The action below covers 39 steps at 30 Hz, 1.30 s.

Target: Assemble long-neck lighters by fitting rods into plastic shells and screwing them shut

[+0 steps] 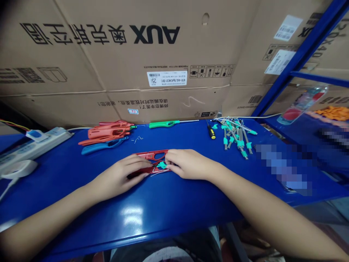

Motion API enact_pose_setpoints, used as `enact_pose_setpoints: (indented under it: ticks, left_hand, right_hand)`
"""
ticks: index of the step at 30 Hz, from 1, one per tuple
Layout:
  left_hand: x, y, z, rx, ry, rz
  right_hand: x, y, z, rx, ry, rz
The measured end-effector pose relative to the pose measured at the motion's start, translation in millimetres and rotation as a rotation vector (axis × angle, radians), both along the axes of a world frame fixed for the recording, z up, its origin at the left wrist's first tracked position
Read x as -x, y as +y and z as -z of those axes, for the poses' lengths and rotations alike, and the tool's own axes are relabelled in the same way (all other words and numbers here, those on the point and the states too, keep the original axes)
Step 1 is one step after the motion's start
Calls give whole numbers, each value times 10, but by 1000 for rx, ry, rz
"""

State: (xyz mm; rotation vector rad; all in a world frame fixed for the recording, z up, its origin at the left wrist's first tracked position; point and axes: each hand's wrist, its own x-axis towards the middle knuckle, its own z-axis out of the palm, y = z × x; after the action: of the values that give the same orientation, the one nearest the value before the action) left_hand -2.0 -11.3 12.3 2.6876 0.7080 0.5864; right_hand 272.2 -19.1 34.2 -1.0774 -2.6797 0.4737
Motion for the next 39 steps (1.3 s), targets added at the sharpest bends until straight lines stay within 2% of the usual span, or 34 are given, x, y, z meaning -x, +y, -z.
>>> enact_pose_setpoints:
  ticks: [13,18,24,33,39]
  left_hand:
    - [-29,-105,-13,253,33,-105]
    - [-25,-133,-68,343,69,-132]
    - [-19,-119,-39,367,51,-129]
    - [-35,-115,-44,398,31,-141]
    - [-39,-118,-29,391,19,-136]
  right_hand:
    - [74,-15,71,-27,-40,-78]
    - [88,-5,163,-136,-34,-172]
    - [95,-13,223,-245,-21,-228]
    - [85,-14,227,-254,21,-232]
    - [86,-43,206,-302,-27,-245]
